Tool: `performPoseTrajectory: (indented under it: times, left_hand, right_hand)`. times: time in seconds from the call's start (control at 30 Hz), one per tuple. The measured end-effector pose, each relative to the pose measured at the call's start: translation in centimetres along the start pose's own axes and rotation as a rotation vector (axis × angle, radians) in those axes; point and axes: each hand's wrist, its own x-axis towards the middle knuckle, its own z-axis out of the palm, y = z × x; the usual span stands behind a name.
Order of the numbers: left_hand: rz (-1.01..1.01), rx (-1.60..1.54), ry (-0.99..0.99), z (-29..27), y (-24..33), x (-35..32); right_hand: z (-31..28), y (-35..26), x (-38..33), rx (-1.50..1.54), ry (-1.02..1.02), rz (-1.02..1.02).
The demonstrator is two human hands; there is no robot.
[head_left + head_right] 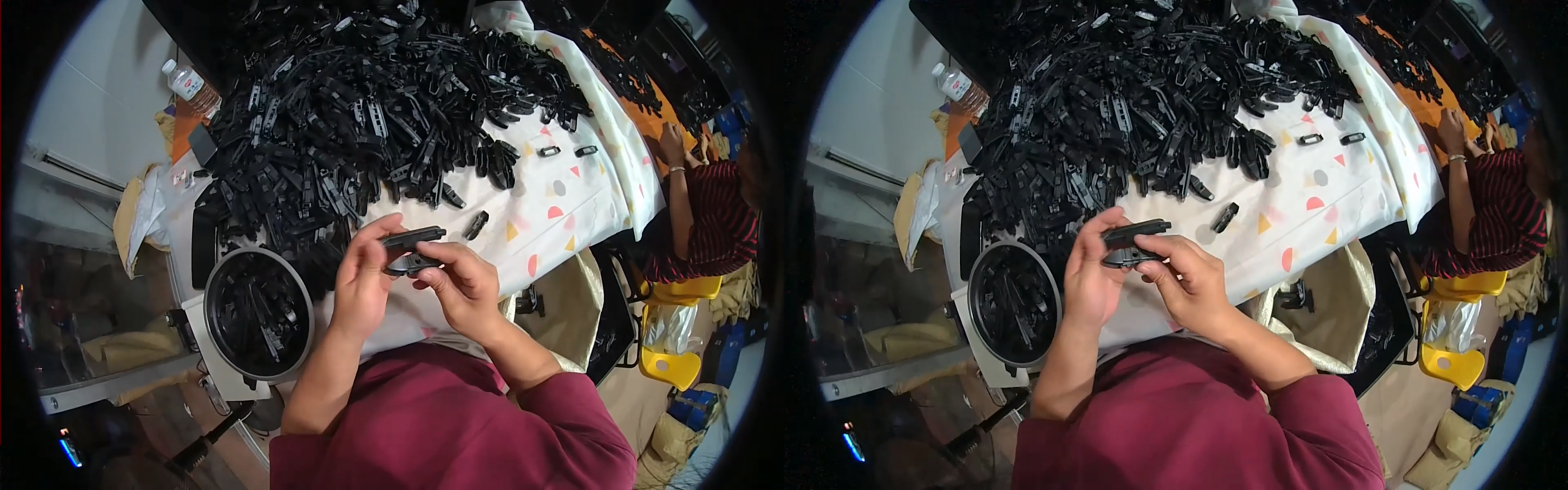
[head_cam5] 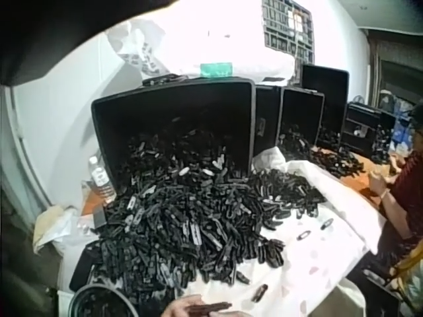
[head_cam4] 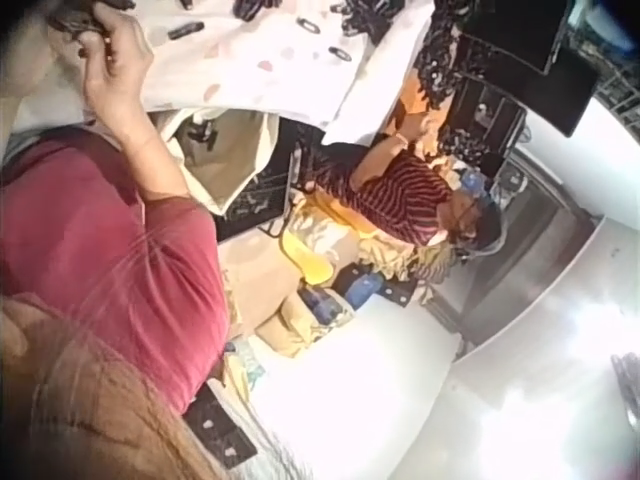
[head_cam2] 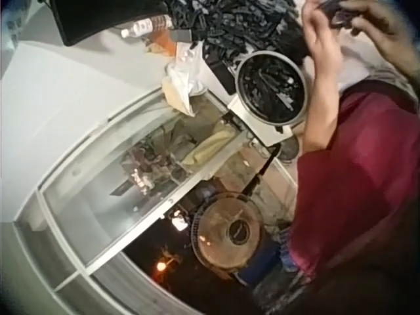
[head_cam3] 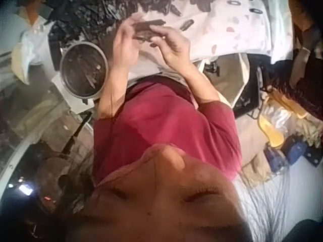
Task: Manually assembling small black plastic hardware components at a workspace table.
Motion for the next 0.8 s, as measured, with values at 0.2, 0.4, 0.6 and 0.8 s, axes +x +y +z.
performPoseTrajectory:
  times: [0.2, 0.4, 0.6, 0.8]
  left_hand:
    - [0.341, 0.347, -0.046, -0.3, 1.1, -1.7]
    - [0.659, 0.595, -0.080, 0.2, 1.8, -2.0]
    - [0.544, 0.621, -0.044, -0.6, 1.3, -2.1]
    - [0.019, 0.390, 0.137, -0.7, -0.6, -0.3]
  right_hand:
    - [0.7, -1.5, 0.0, -0.207, 0.000, -0.159]
    - [0.9, -2.0, -0.4, -0.231, 0.026, -0.273]
    - [0.4, -0.6, 0.2, -0.432, -0.002, -0.301]
    - [-1.7, 2.1, 1.0, -0.555, -0.166, 0.118]
